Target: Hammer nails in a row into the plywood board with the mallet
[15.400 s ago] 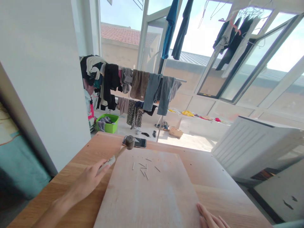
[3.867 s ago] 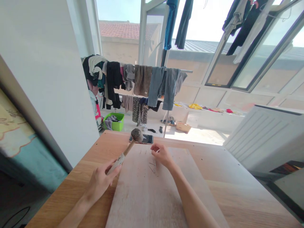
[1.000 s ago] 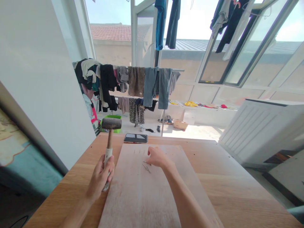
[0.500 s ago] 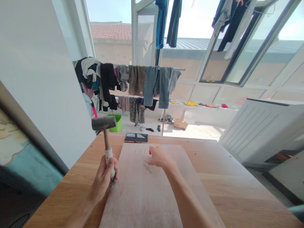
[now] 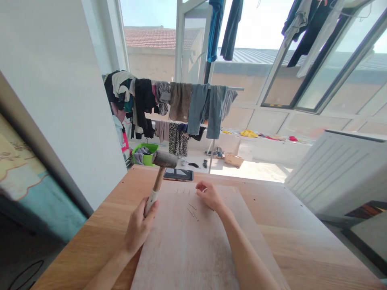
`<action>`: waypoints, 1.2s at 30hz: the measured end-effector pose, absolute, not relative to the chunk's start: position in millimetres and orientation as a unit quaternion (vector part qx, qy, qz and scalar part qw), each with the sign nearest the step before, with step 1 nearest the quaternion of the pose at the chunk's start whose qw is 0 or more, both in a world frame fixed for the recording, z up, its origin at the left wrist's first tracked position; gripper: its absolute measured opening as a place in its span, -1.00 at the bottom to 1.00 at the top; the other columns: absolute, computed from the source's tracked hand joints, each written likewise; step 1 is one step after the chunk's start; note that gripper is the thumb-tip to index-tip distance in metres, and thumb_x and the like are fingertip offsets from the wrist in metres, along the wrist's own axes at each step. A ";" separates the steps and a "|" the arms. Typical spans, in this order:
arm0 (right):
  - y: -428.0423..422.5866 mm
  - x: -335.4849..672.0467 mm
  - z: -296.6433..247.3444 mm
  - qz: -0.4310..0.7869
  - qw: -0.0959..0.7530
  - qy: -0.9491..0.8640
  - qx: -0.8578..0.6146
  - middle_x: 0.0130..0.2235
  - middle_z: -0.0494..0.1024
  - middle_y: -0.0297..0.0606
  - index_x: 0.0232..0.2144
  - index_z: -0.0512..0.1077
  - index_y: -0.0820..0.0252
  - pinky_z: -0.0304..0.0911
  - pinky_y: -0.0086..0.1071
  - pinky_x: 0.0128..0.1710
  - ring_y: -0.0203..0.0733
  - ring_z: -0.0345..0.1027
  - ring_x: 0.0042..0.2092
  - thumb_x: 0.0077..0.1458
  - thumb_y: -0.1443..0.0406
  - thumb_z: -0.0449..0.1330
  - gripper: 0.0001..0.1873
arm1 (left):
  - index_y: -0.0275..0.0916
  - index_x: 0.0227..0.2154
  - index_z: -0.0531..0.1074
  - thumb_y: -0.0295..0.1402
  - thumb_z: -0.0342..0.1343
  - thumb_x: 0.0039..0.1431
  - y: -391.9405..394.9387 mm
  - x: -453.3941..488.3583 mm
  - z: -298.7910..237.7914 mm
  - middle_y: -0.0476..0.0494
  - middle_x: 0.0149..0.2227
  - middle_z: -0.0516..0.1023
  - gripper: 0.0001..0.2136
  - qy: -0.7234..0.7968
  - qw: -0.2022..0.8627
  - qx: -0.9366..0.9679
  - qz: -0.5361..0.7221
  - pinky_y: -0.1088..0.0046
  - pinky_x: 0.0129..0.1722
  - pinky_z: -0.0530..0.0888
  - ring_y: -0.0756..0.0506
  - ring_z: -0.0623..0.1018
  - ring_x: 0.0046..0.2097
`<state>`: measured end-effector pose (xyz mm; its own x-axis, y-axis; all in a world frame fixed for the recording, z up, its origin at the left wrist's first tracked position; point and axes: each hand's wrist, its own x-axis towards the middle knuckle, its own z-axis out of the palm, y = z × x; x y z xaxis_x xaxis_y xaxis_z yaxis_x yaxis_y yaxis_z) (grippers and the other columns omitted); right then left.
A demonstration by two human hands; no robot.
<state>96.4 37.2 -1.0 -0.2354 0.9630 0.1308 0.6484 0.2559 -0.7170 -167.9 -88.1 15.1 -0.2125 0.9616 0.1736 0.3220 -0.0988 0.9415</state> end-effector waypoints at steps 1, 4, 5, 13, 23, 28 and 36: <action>36.7 97.5 -2.6 0.275 0.292 -0.738 -0.542 0.10 0.49 -0.13 0.10 0.41 0.19 0.45 -0.08 -0.05 -0.06 0.47 -0.01 0.30 0.19 0.23 -0.62 | -0.17 -0.38 0.30 0.07 0.10 0.21 -89.0 -166.5 14.7 0.14 -0.59 0.23 -0.62 0.587 0.319 0.550 0.501 0.56 -0.65 0.20 0.05 0.23 -0.63; 35.5 99.1 -6.2 0.284 0.301 -0.738 -0.534 0.09 0.50 -0.13 0.09 0.42 0.20 0.45 -0.09 -0.06 -0.06 0.48 -0.02 0.30 0.19 0.23 -0.63 | -0.18 -0.33 0.32 0.07 0.09 0.22 -92.0 -163.7 14.4 0.15 -0.58 0.22 -0.63 0.569 0.335 0.558 0.503 0.55 -0.64 0.21 0.04 0.23 -0.62; 35.5 99.3 -7.1 0.286 0.305 -0.737 -0.532 0.08 0.50 -0.13 0.09 0.42 0.20 0.45 -0.09 -0.06 -0.07 0.48 -0.02 0.30 0.19 0.23 -0.63 | -0.19 -0.30 0.34 0.07 0.09 0.22 -93.0 -163.3 14.6 0.14 -0.57 0.22 -0.62 0.563 0.340 0.555 0.509 0.55 -0.64 0.20 0.04 0.23 -0.62; 36.4 97.2 -12.3 0.289 0.316 -0.736 -0.524 0.08 0.50 -0.13 0.09 0.42 0.20 0.46 -0.09 -0.06 -0.07 0.48 -0.03 0.30 0.19 0.23 -0.64 | -0.19 -0.22 0.32 0.04 0.06 0.28 -97.3 -163.0 8.1 0.16 -0.56 0.19 -0.64 0.522 0.372 0.543 0.543 0.59 -0.65 0.19 0.06 0.21 -0.62; 30.2 95.5 -4.8 0.269 0.309 -0.756 -0.510 -0.03 0.55 -0.18 -0.03 0.48 0.22 0.46 -0.16 -0.11 -0.13 0.50 -0.11 0.29 0.20 0.24 -0.73 | -0.19 -0.34 0.30 0.03 0.03 0.30 -92.8 -160.2 7.8 0.15 -0.56 0.15 -0.65 0.538 0.371 0.567 0.501 0.58 -0.62 0.15 0.06 0.19 -0.59; 26.8 95.9 -4.5 0.266 0.350 -0.749 -0.496 -0.36 0.59 -0.32 -0.34 0.50 0.18 0.38 -0.32 -0.25 -0.20 0.46 -0.33 0.07 0.39 0.23 -0.93 | -0.18 -0.37 0.26 0.04 0.03 0.29 -94.0 -158.8 9.0 0.16 -0.57 0.15 -0.63 0.546 0.370 0.570 0.490 0.57 -0.62 0.16 0.05 0.18 -0.60; 28.8 93.5 -15.4 0.273 0.402 -0.725 -0.488 -0.35 0.62 -0.36 -0.04 0.41 0.11 0.33 -0.35 -0.30 -0.23 0.42 -0.39 0.02 0.34 0.20 -0.61 | -0.18 -0.29 0.36 0.05 -0.01 0.30 -96.9 -155.6 19.0 0.12 -0.59 0.22 -0.64 0.576 0.326 0.609 0.437 0.53 -0.53 0.27 -0.02 0.30 -0.55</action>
